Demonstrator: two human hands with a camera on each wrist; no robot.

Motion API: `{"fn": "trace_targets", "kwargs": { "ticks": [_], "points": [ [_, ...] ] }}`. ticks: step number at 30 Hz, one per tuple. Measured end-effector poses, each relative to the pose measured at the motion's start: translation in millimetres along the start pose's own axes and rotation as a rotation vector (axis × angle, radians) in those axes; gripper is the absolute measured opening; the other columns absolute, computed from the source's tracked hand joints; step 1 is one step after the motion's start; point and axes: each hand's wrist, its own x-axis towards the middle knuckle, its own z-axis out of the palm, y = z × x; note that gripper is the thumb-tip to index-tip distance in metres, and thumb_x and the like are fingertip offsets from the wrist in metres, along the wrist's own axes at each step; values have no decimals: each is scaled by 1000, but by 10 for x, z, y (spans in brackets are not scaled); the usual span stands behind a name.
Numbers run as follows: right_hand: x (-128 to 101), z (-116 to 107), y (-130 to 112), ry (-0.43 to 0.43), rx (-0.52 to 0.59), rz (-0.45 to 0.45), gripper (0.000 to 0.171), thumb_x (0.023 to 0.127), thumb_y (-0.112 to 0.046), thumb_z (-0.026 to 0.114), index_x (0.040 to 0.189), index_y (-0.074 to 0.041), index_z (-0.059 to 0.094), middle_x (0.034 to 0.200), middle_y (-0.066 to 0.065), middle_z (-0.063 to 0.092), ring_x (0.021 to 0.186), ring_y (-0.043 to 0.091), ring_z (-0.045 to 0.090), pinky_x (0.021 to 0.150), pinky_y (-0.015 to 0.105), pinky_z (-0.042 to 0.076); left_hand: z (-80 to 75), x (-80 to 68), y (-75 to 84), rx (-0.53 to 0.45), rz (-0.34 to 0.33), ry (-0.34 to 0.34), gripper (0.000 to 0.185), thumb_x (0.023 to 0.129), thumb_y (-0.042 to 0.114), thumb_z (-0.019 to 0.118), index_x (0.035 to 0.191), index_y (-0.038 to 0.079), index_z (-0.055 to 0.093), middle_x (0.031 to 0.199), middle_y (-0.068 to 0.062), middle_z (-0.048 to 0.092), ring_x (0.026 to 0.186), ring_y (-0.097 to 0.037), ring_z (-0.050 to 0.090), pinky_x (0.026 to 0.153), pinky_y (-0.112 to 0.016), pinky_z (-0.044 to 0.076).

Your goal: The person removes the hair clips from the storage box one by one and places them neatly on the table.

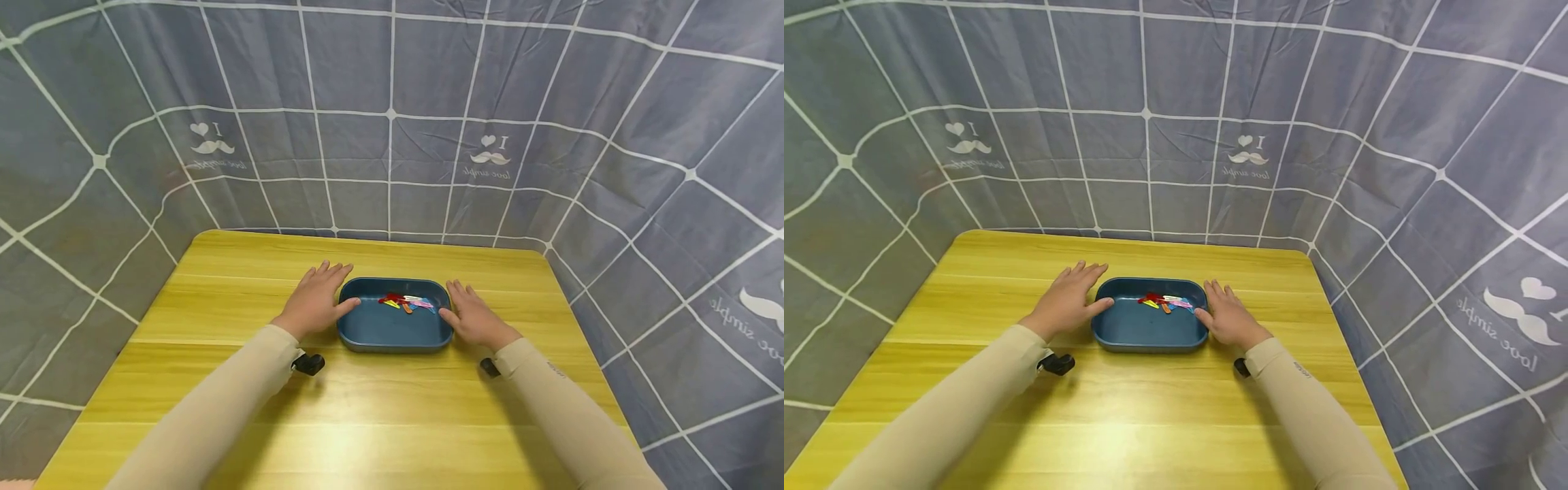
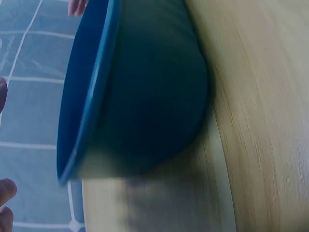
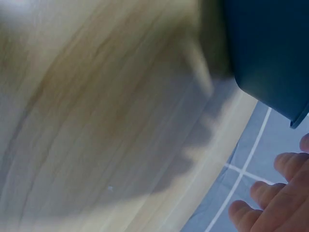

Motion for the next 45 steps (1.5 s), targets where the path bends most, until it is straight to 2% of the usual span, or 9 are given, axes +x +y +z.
{"fn": "trace_targets", "kwargs": {
  "ticks": [12, 17, 23, 29, 35, 45],
  "points": [
    [12, 69, -15, -50, 34, -9, 78, 113, -40, 46, 165, 8, 12, 172, 30, 17, 161, 46, 17, 131, 59, 13, 123, 107, 327, -38, 66, -37, 76, 103, 55, 61, 165, 18, 36, 168, -13, 41, 160, -37, 27, 131, -55, 22],
    [13, 101, -8, -73, 29, 9, 79, 113, -42, 44, 166, 6, 9, 174, 27, 15, 161, 46, 15, 132, 57, 14, 180, 162, 433, -36, 75, -66, 75, 103, 56, 61, 165, 19, 37, 167, -8, 44, 160, -34, 31, 130, -53, 26],
    [9, 114, -35, -80, 58, 34, 80, 113, -41, 46, 167, 5, 8, 175, 25, 13, 160, 49, 16, 131, 58, 16, 246, 219, 533, -57, 91, -72, 73, 104, 56, 60, 164, 20, 40, 164, -9, 47, 155, -34, 40, 125, -56, 35],
    [12, 132, -56, -98, 72, 84, 81, 113, -42, 46, 168, 1, 5, 175, 22, 14, 160, 50, 17, 130, 58, 19, 311, 266, 585, -91, 60, -107, 70, 105, 57, 58, 164, 23, 41, 163, -10, 49, 149, -34, 48, 119, -56, 43],
    [-2, 117, -81, -94, 83, 77, 82, 113, -39, 49, 167, 3, 5, 173, 25, 18, 160, 44, 23, 129, 57, 24, 380, 346, 613, -106, 28, -150, 70, 104, 60, 56, 163, 23, 42, 162, -5, 51, 145, -28, 54, 117, -51, 47],
    [4, 119, -100, -102, 82, 70, 82, 113, -38, 48, 167, 4, 4, 174, 25, 14, 161, 42, 21, 130, 55, 23, 481, 455, 624, -238, -46, -165, 66, 103, 46, 67, 160, 20, 47, 158, -5, 56, 142, -29, 57, 116, -52, 47]
  ]
}}
